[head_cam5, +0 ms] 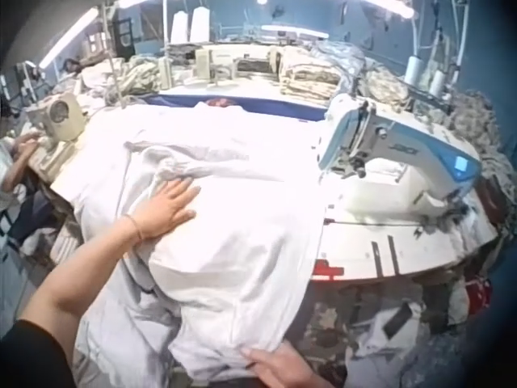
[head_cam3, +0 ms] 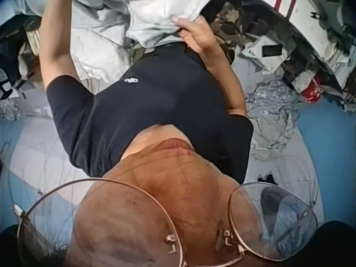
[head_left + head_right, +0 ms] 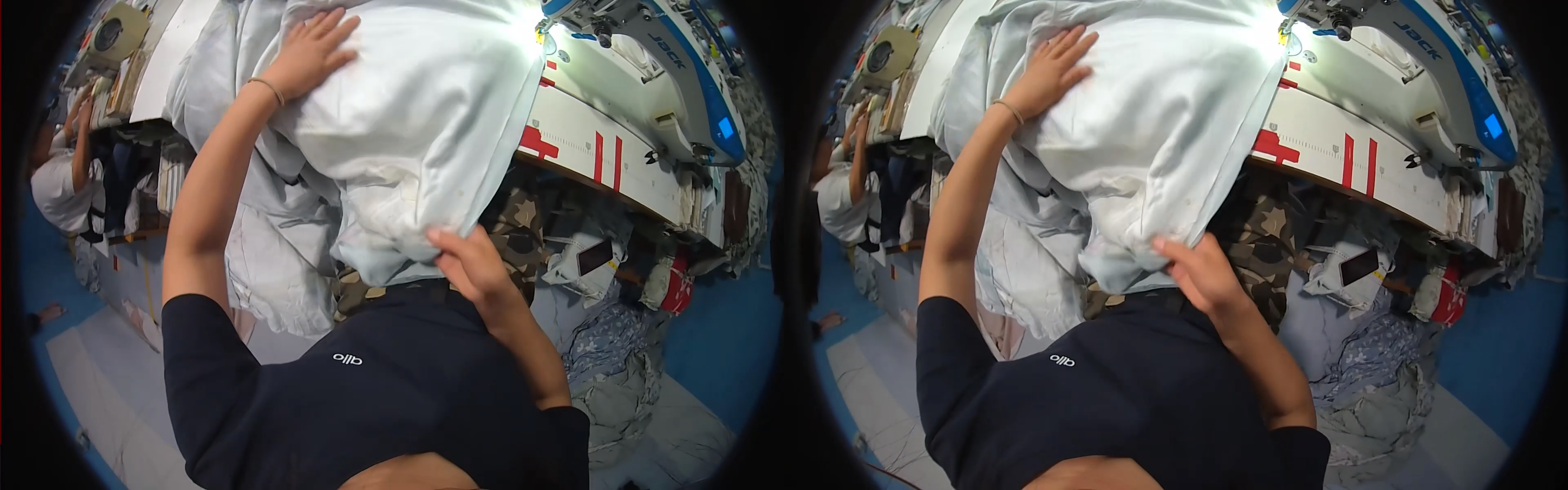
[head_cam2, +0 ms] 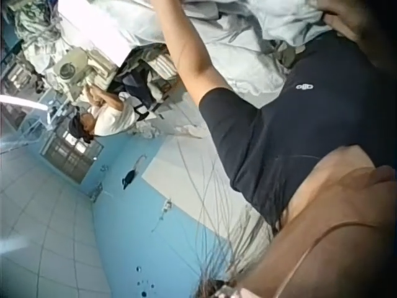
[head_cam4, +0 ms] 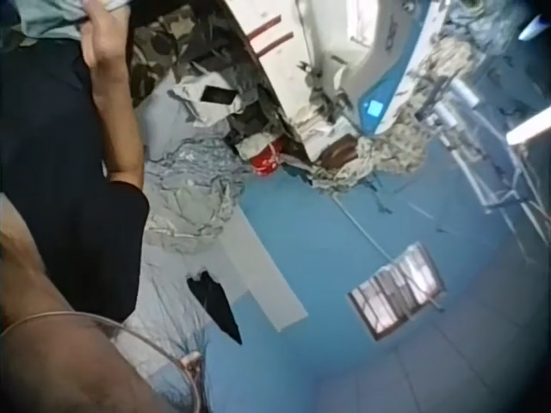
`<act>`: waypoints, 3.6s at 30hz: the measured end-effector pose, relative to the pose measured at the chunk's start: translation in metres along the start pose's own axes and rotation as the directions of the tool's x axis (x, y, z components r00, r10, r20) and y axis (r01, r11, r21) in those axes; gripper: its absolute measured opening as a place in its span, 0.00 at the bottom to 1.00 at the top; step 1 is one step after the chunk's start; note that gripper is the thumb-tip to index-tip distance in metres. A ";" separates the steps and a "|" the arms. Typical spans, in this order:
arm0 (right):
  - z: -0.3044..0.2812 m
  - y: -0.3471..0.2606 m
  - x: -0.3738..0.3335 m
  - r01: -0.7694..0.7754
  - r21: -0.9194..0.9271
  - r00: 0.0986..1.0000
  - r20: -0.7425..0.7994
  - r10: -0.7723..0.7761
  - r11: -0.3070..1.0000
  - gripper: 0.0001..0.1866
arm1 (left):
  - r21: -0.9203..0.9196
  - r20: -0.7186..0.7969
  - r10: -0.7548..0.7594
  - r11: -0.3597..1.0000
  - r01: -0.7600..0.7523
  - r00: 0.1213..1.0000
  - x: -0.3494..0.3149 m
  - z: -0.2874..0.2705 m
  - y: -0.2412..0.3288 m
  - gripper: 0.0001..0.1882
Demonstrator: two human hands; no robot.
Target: Sewing the edges of white fabric to create pillowcases using an industrial sewing machine.
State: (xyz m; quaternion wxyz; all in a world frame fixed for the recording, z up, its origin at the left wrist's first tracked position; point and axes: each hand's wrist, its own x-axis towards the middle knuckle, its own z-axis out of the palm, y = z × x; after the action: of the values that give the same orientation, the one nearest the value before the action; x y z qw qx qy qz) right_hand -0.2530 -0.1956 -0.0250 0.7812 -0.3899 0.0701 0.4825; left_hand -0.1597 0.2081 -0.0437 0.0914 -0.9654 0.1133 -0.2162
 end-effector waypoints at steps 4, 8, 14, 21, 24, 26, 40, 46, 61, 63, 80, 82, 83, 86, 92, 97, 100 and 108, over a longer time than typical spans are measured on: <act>-0.034 0.011 -0.048 -0.110 0.030 0.994 0.014 0.110 0.993 0.26 | -0.287 0.004 -0.343 0.899 0.330 0.939 -0.010 -0.013 -0.006 0.23; -0.078 0.019 -0.064 -0.061 -0.020 0.995 -0.085 0.059 0.998 0.22 | -0.788 0.045 -0.142 0.603 0.123 0.989 0.010 -0.103 0.139 0.20; -0.093 0.008 -0.055 0.047 -0.253 0.950 -0.287 -0.121 0.966 0.23 | -0.859 0.383 0.464 0.498 0.123 0.798 -0.063 -0.107 0.283 0.20; -0.095 0.016 -0.020 0.229 -0.301 0.929 -0.215 -0.300 0.926 0.17 | -0.855 0.175 0.484 0.507 -0.111 0.857 -0.059 -0.124 0.305 0.14; -0.099 0.031 -0.044 0.245 -0.232 0.941 -0.177 -0.289 0.941 0.14 | -0.833 0.269 0.027 0.509 0.218 0.963 -0.058 -0.134 0.318 0.13; -0.111 0.035 -0.055 0.148 -0.211 0.982 -0.083 -0.168 0.966 0.13 | -0.743 0.402 0.052 0.602 0.293 0.914 -0.052 -0.138 0.324 0.12; -0.112 0.026 -0.089 0.223 -0.445 0.968 -0.005 -0.251 0.867 0.07 | -0.651 0.155 0.407 0.727 -0.217 0.900 -0.003 -0.165 0.322 0.13; -0.110 -0.008 -0.089 0.364 -0.884 0.727 0.072 -0.682 0.294 0.15 | -0.755 0.214 0.583 0.608 -0.246 0.784 -0.008 -0.115 0.329 0.10; -0.108 -0.043 -0.037 0.500 -0.845 0.560 0.484 -0.673 -0.192 0.12 | -0.359 -0.062 -0.609 0.753 0.552 0.791 0.021 -0.053 0.173 0.13; -0.112 -0.047 -0.034 0.521 -0.831 0.557 0.503 -0.661 -0.194 0.10 | -0.355 -0.031 -0.545 0.790 0.500 0.838 0.038 -0.051 0.166 0.10; -0.078 -0.139 0.018 0.555 -0.771 0.574 0.626 -0.527 -0.311 0.14 | -0.460 0.080 -0.298 0.836 0.300 0.951 0.152 0.003 0.094 0.07; -0.077 -0.150 0.023 0.548 -0.768 0.579 0.635 -0.512 -0.332 0.14 | -0.470 0.077 -0.290 0.833 0.291 0.954 0.158 0.009 0.089 0.07; -0.076 -0.156 0.027 0.541 -0.763 0.581 0.643 -0.498 -0.354 0.13 | -0.478 0.072 -0.280 0.833 0.279 0.957 0.161 0.012 0.086 0.07; -0.070 -0.172 0.039 0.525 -0.773 0.604 0.634 -0.484 -0.357 0.12 | -0.487 0.034 -0.269 0.837 0.252 0.962 0.170 0.024 0.081 0.06; -0.071 -0.198 0.065 0.519 -0.746 0.555 0.666 -0.499 -0.417 0.13 | -0.492 -0.044 -0.276 0.843 0.219 0.960 0.196 0.047 0.073 0.05; -0.077 -0.216 0.091 0.512 -0.703 0.490 0.711 -0.505 -0.493 0.13 | -0.456 -0.087 -0.299 0.860 0.229 0.950 0.217 0.067 0.055 0.05; -0.078 -0.226 0.101 0.457 -0.707 0.491 0.706 -0.510 -0.539 0.12 | -0.463 -0.142 -0.293 0.864 0.199 0.945 0.230 0.079 0.046 0.05; -0.070 -0.229 0.117 0.372 -0.722 0.485 0.687 -0.541 -0.584 0.14 | -0.488 -0.164 -0.325 0.847 0.210 0.931 0.210 0.101 0.012 0.09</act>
State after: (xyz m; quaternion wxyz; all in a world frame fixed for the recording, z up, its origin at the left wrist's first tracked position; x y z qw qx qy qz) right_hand 0.0123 -0.2139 -0.0056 0.3068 -0.8124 -0.4736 -0.1468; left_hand 0.0676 0.1558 -0.0532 -0.1869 -0.9319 0.0352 -0.3089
